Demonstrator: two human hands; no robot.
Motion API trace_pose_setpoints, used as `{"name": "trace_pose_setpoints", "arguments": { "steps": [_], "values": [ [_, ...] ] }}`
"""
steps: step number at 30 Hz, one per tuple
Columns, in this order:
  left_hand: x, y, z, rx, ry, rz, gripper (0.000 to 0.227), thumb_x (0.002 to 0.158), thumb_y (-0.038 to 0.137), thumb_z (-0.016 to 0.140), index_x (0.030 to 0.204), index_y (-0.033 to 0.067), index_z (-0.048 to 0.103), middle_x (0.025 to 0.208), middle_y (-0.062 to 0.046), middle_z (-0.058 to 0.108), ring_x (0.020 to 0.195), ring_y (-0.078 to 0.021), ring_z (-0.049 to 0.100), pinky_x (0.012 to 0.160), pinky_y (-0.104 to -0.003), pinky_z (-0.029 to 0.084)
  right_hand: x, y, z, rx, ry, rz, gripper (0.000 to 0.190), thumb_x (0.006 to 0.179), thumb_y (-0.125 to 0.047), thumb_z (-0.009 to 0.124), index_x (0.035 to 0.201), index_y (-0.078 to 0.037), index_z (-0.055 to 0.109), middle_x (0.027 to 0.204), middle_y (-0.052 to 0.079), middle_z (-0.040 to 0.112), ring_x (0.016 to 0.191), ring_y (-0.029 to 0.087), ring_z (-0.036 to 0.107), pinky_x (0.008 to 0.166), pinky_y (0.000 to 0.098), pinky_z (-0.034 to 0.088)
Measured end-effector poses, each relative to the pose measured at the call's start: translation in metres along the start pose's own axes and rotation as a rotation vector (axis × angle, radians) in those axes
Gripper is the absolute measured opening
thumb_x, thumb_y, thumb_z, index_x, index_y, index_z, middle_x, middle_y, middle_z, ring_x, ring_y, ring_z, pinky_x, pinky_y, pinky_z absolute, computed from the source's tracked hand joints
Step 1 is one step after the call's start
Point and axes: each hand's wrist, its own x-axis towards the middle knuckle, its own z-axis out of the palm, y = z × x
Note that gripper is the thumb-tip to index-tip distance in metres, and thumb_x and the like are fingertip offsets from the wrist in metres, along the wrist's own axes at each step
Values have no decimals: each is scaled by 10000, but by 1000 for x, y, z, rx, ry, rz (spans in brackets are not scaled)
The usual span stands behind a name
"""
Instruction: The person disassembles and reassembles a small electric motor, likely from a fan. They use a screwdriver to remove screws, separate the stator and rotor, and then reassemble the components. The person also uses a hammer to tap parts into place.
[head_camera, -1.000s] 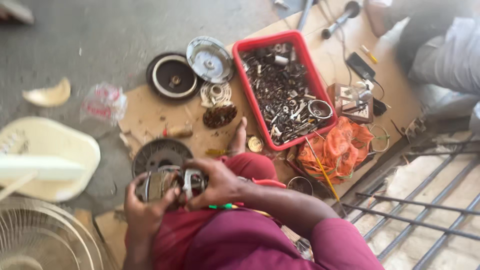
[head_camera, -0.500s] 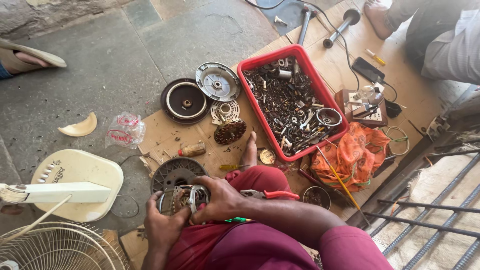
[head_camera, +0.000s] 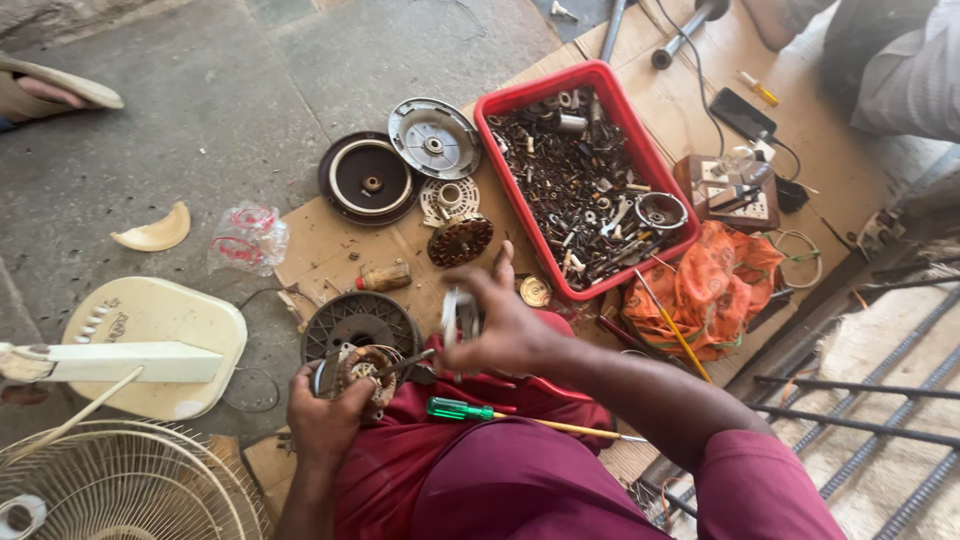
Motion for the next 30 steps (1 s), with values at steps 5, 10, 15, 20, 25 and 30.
{"name": "trace_pose_setpoints", "arguments": {
  "steps": [5,10,15,20,25,30],
  "values": [
    [12,-16,-2,-421,-17,2,637,692,107,784,1265,-75,573,1003,-169,697,803,-235,722,683,-349,630,31,56,-19,957,-4,225,844,864,-128,639,1576,-18,199,1273,224,525,1038,373,671,812,573,609],
    [6,-30,-8,-672,-10,82,496,745,126,775,1200,-31,656,1057,-118,698,891,-209,704,782,-346,616,56,86,15,1094,180,329,888,888,-165,532,1515,-498,-1,1257,193,607,1021,335,677,810,590,589],
    [4,-31,-12,-783,-11,-22,491,699,149,771,1154,7,652,966,-95,703,815,-218,726,744,-379,645,86,92,42,1193,40,271,701,973,-148,518,1600,-23,230,1208,188,645,1072,371,685,903,578,632],
    [4,-26,-8,-809,-23,32,534,725,111,836,1194,-41,630,989,-109,711,852,-190,711,787,-339,635,115,93,63,1016,-38,182,616,929,3,574,1524,35,418,1287,136,660,1136,278,705,985,463,620],
    [9,-32,-10,-852,-39,-11,568,711,131,859,1200,-24,613,1003,-102,715,862,-181,722,774,-333,643,116,69,56,223,26,301,520,944,-157,666,1435,-21,559,1140,150,757,977,245,749,875,358,611],
    [16,-57,-5,-868,-36,106,727,806,317,941,1337,-40,596,1121,-91,694,977,-150,690,858,-288,610,110,58,50,-291,222,19,487,894,-159,745,1338,0,624,1128,138,734,930,239,733,871,394,564]
  ]
}}
